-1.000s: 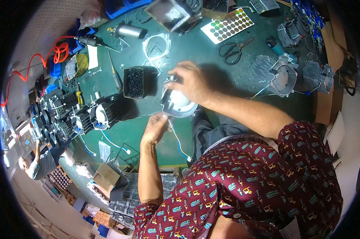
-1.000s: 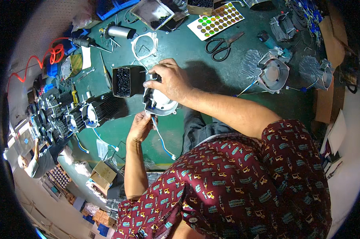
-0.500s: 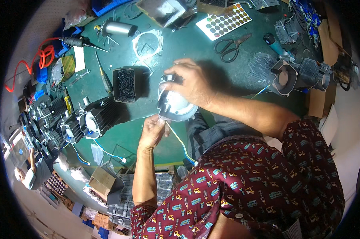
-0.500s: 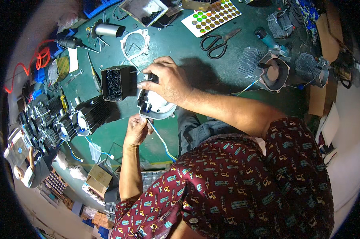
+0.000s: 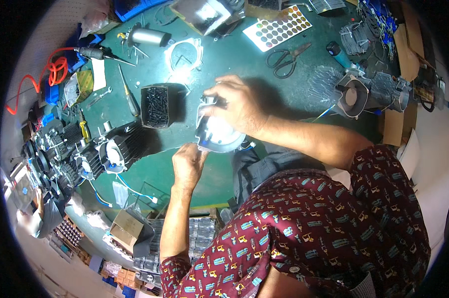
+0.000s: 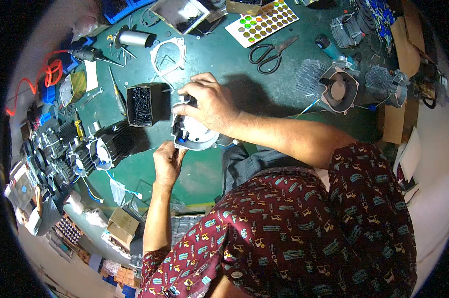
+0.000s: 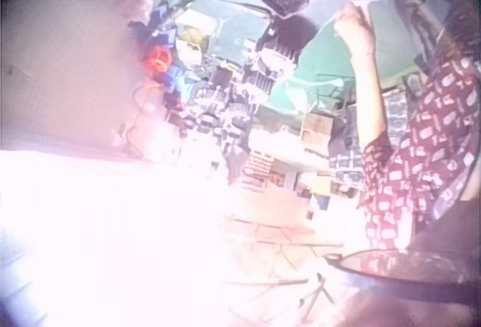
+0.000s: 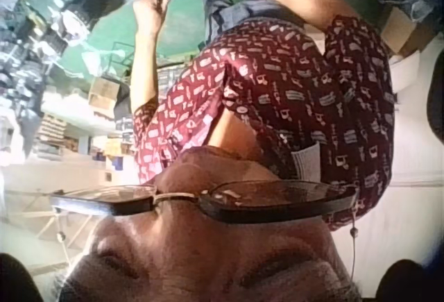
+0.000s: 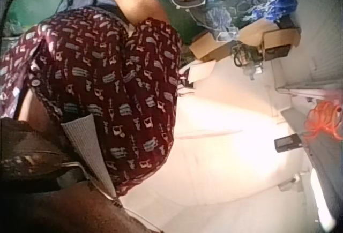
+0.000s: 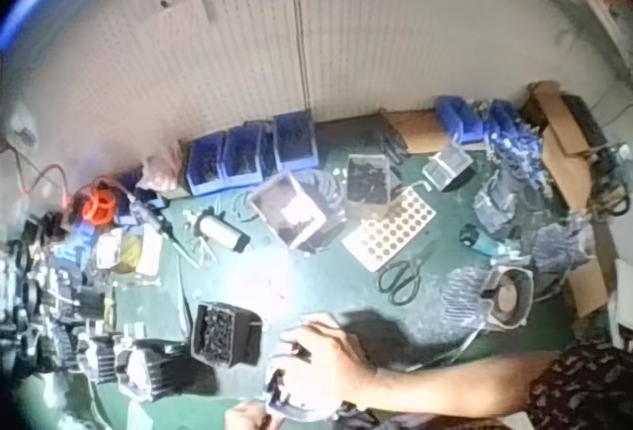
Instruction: The person assembles small electronic components on a workbench. They connect wires to circular metal housings, secure them with a screwdriver, and place the finished units on the table. The person handles multiple units one at a time, repeating the same steps for each.
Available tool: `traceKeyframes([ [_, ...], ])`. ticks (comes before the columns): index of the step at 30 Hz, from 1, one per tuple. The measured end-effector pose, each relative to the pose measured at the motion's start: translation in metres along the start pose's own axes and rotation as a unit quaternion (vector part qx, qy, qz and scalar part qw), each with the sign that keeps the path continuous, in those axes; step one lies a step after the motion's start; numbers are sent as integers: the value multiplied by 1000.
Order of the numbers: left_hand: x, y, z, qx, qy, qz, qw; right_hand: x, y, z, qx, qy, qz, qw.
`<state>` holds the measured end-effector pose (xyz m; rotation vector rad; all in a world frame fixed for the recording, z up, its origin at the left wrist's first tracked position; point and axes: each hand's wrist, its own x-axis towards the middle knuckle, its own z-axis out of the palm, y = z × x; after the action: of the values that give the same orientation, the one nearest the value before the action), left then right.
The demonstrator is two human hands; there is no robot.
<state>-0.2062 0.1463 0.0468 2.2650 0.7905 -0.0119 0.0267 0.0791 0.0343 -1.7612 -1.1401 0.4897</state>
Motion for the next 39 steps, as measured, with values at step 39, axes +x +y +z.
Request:
traceKeyframes([
  [39, -46, 54, 88, -607, 56, -385, 693, -97, -11, -130, 161, -53, 64, 983],
])
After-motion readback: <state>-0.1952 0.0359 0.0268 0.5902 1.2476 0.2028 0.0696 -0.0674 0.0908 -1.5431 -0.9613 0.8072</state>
